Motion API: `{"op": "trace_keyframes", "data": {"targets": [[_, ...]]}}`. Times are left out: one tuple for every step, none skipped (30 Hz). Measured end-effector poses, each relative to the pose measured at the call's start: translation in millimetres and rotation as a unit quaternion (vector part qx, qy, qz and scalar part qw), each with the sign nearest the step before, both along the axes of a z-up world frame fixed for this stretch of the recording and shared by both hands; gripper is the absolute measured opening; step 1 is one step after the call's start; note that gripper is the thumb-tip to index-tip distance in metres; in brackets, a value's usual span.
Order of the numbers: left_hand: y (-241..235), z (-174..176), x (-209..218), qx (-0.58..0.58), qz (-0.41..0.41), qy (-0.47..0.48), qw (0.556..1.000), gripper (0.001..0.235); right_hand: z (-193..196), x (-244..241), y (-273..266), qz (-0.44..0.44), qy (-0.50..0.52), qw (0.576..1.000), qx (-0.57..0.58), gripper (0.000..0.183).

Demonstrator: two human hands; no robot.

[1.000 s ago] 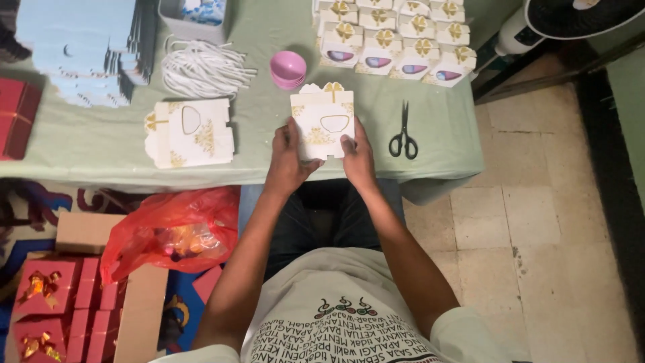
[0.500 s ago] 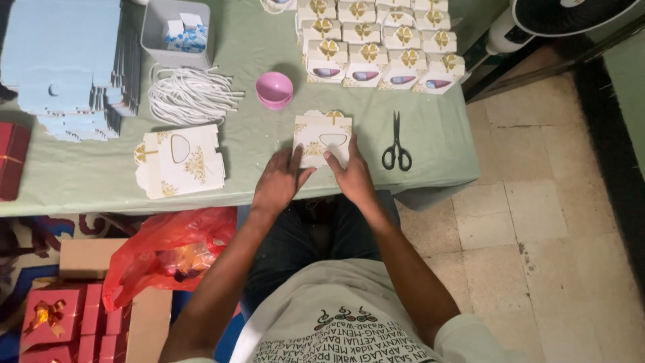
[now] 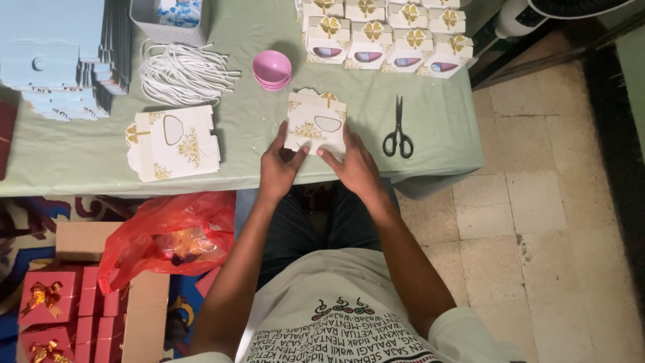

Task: The person folds paper templates to assemble small gift boxes, places a small card inside, and ties them closed with white elastic string.

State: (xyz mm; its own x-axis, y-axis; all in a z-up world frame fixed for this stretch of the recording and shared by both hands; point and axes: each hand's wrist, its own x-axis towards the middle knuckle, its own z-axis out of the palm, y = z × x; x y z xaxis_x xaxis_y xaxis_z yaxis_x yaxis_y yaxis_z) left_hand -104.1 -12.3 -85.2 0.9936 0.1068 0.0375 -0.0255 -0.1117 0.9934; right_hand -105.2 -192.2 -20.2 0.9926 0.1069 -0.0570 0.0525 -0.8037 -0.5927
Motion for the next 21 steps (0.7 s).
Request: {"op": "trace_keyframes", "data": {"targets": [[1.1,-7.6,1.8,0.000,0.001,0.001,1.000,0.075,0.1,-0.4,0.9,0.001,0.001,1.000,0.000,0.092],[1.9,-15.2,3.8,-0.044,-0.003,0.013,0.999,0.071,0.1,-0.7,1.6,0.000,-0.006,1.000,-0.003,0.091],[1.9,-23.1,5.3,-0.089,-0.007,0.026,0.996,0.067,0.0,-1.5,1.5,-0.002,-0.012,1.000,-0.006,0.090],[1.5,-25.6,5.3,-0.090,-0.007,0.028,0.996,0.067,1.4,-3.1,1.5,-0.002,-0.010,1.000,-0.006,0.090],[3.1,-27.6,6.0,-0.085,-0.011,0.026,0.996,0.066,2.8,-3.6,3.4,-0.001,-0.014,1.000,-0.024,0.089],[4.8,-29.4,6.6,-0.080,-0.015,0.025,0.996,0.065,4.4,-4.1,5.3,0.000,-0.017,0.999,-0.041,0.089],[6.1,-29.8,5.8,-0.081,-0.015,0.026,0.996,0.065,0.6,-3.1,5.3,0.001,-0.016,0.999,-0.041,0.089],[7.5,-30.3,5.1,-0.078,-0.020,0.032,0.996,0.066,-3.1,-2.1,5.4,0.000,-0.022,0.999,-0.047,0.086],[8.5,-30.9,4.2,-0.076,-0.025,0.039,0.996,0.067,-6.9,-1.2,5.3,0.000,-0.028,0.998,-0.053,0.084],[7.6,-32.4,5.8,-0.077,-0.025,0.040,0.996,0.067,-9.4,-0.8,5.7,0.000,-0.027,0.998,-0.054,0.084],[6.9,-33.7,8.0,-0.040,-0.022,0.031,0.998,0.071,-11.8,0.1,6.3,-0.001,-0.032,0.998,-0.061,0.083],[6.2,-35.0,10.1,-0.002,-0.020,0.022,1.000,0.075,-14.2,1.0,7.0,-0.001,-0.038,0.997,-0.069,0.082],[4.1,-20.1,8.2,-0.003,-0.019,0.023,1.000,0.075,-14.6,0.1,8.6,0.000,-0.037,0.997,-0.069,0.082],[2.1,-5.1,6.3,0.042,0.005,0.014,0.999,0.070,-14.9,-0.9,10.3,-0.004,-0.047,0.996,-0.076,0.080],[-0.1,9.9,4.7,0.087,0.029,0.005,0.996,0.067,-15.2,-1.6,11.8,-0.008,-0.058,0.995,-0.083,0.079],[-1.2,8.0,6.2,0.086,0.030,0.005,0.996,0.067,-20.3,-2.6,13.0,-0.007,-0.058,0.995,-0.084,0.079],[-2.2,6.2,8.3,0.132,0.033,-0.004,0.991,0.066,-25.2,-3.1,14.2,-0.007,-0.090,0.990,-0.112,0.075],[-3.3,4.5,10.3,0.178,0.036,-0.013,0.983,0.066,-30.1,-3.6,15.3,-0.007,-0.122,0.982,-0.141,0.071],[-4.3,-4.8,14.3,0.176,0.037,-0.013,0.984,0.066,-34.2,-4.0,13.8,-0.006,-0.122,0.982,-0.143,0.071],[-5.4,-14.1,18.3,0.226,0.049,-0.019,0.973,0.057,-38.2,-4.3,12.3,-0.001,-0.146,0.979,-0.141,0.069],[-6.1,-23.0,22.6,0.276,0.061,-0.025,0.959,0.051,-41.9,-4.2,11.1,0.005,-0.170,0.976,-0.139,0.067]]}}
